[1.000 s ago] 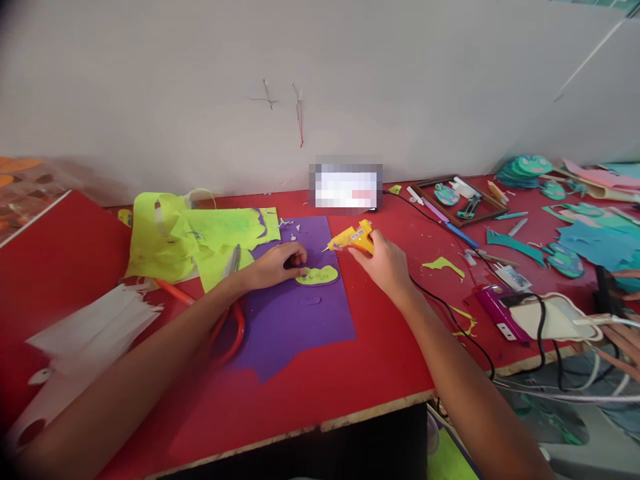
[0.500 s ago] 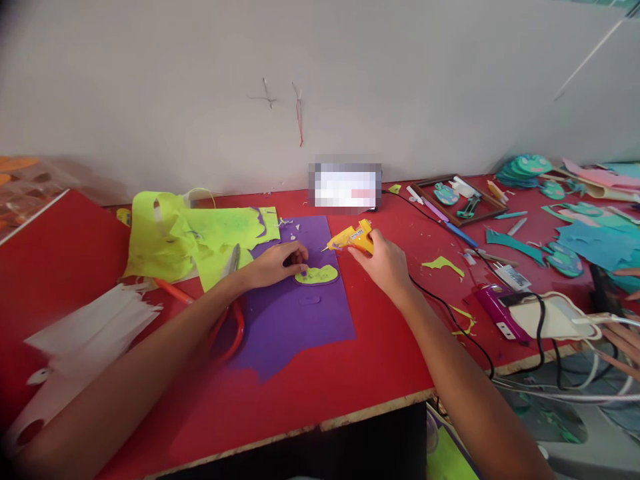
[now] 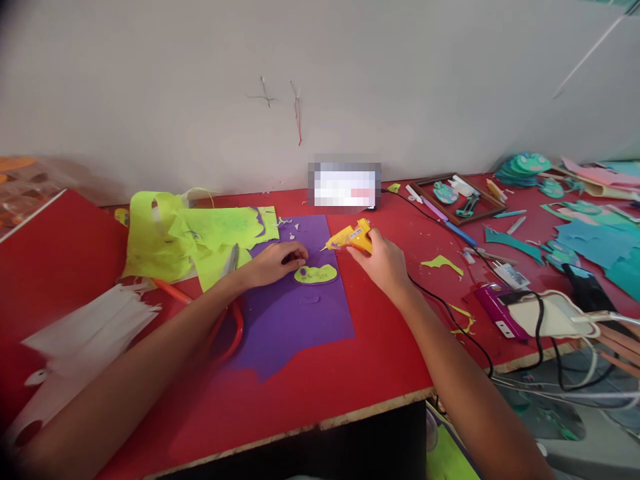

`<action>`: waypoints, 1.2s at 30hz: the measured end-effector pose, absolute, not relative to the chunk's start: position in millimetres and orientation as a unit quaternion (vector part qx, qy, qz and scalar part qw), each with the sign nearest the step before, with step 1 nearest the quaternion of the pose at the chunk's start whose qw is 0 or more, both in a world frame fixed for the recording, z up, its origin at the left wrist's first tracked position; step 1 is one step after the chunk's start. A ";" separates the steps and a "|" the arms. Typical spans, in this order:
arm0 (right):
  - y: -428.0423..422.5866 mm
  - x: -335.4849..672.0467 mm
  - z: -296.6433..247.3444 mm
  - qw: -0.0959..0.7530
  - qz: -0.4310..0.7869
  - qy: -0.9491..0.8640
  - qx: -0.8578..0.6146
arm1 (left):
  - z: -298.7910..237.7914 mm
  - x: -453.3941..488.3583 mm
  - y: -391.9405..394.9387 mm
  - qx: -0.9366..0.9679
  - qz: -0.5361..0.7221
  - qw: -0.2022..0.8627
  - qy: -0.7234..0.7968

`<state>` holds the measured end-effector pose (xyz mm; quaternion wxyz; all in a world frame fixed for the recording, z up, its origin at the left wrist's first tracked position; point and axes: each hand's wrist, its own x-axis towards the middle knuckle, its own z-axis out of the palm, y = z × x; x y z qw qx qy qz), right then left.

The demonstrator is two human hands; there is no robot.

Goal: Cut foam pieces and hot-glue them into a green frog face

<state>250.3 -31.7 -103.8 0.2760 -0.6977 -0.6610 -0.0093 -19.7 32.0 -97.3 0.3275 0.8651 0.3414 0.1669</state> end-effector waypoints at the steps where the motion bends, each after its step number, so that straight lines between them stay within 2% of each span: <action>1: -31.8 250.3 -103.9 0.277 -0.010 -0.661 -0.697 | -97.6 -20.0 32.3 0.870 0.164 0.323 0.336; 10: -31.8 249.6 -103.7 0.278 -0.011 -0.662 -0.696 | -96.1 -19.0 32.6 0.889 0.151 0.285 0.326; 26: -31.8 248.9 -104.4 0.268 -0.004 -0.662 -0.699 | -98.3 -18.9 32.1 0.883 0.161 0.309 0.315; 28: -31.8 248.8 -104.2 0.271 -0.001 -0.662 -0.699 | -101.4 -19.0 32.5 0.876 0.203 0.301 0.316; 33: -32.3 248.8 -102.9 0.278 0.004 -0.661 -0.697 | -103.9 -27.9 42.8 0.757 0.422 0.257 0.427; 36: -32.5 249.0 -102.4 0.283 0.007 -0.662 -0.694 | -104.5 -34.2 50.9 0.704 0.445 0.246 0.496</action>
